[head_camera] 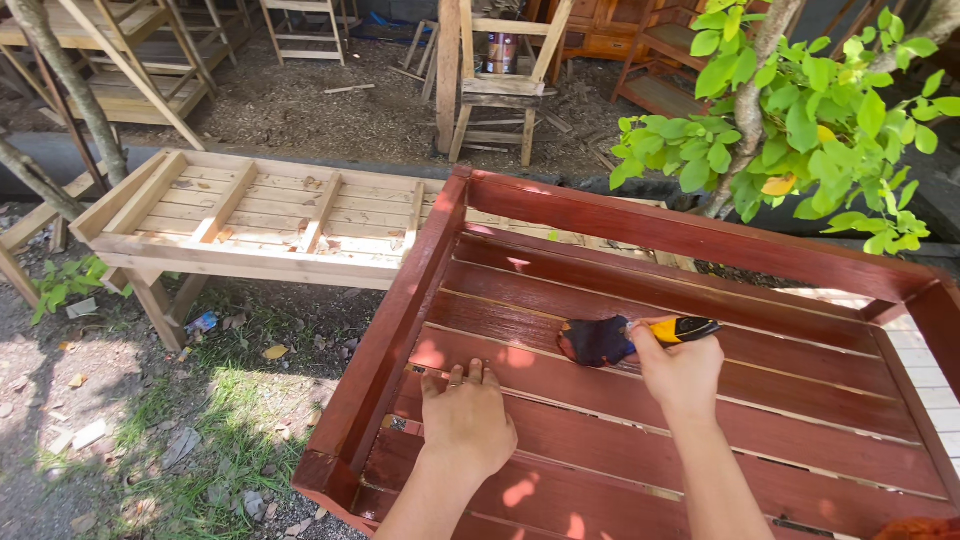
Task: The person applies reddish-brown stain to a wooden shelving unit using a brush. They repeatedly dip the brush into a container of stain and coat the slats and frame of the unit, working across the top surface and edges.
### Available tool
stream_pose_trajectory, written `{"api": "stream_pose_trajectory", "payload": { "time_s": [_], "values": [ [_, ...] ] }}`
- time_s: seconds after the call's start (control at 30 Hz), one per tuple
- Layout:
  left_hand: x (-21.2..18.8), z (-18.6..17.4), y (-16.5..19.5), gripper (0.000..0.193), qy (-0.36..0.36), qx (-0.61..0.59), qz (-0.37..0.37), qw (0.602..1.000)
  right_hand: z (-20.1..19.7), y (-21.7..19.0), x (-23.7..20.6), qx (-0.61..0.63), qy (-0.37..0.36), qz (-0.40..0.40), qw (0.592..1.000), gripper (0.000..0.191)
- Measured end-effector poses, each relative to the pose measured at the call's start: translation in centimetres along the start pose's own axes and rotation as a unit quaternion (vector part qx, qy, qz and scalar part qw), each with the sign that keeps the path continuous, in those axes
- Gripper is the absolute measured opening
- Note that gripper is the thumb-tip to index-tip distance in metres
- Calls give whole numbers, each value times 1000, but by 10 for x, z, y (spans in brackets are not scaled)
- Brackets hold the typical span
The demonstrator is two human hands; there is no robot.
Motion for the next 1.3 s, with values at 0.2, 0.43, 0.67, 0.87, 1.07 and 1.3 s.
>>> {"api": "stream_pose_trajectory", "payload": {
  "time_s": [0.2, 0.43, 0.67, 0.87, 1.07, 1.3],
  "values": [
    [2, -1, 13, 70, 20, -7, -6, 1000, -46, -19, 5, -195, 26, -16, 980, 14],
    [3, -5, 13, 75, -40, 19, 1, 999, 39, -57, 13, 185, -156, 3, 970, 15],
    [3, -13, 6, 64, -44, 3, 4, 999, 91, -58, 6, 197, -302, -87, 929, 22],
    [6, -14, 5, 53, -24, -7, 7, 1000, 37, -48, 22, 83, -311, -52, 945, 24],
    [4, -18, 11, 54, -33, 0, 6, 999, 27, -67, 26, 102, -310, -41, 944, 24],
    [6, -23, 10, 57, -37, 5, 2, 999, 74, -89, 6, 113, -363, -157, 912, 24]
  ]
}}
Point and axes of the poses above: each hand's wrist, its own x-axis towards the middle knuckle, its own z-axis out of the palm, y = z × x, the point moved 1 cm from there along x, towards the middle knuckle
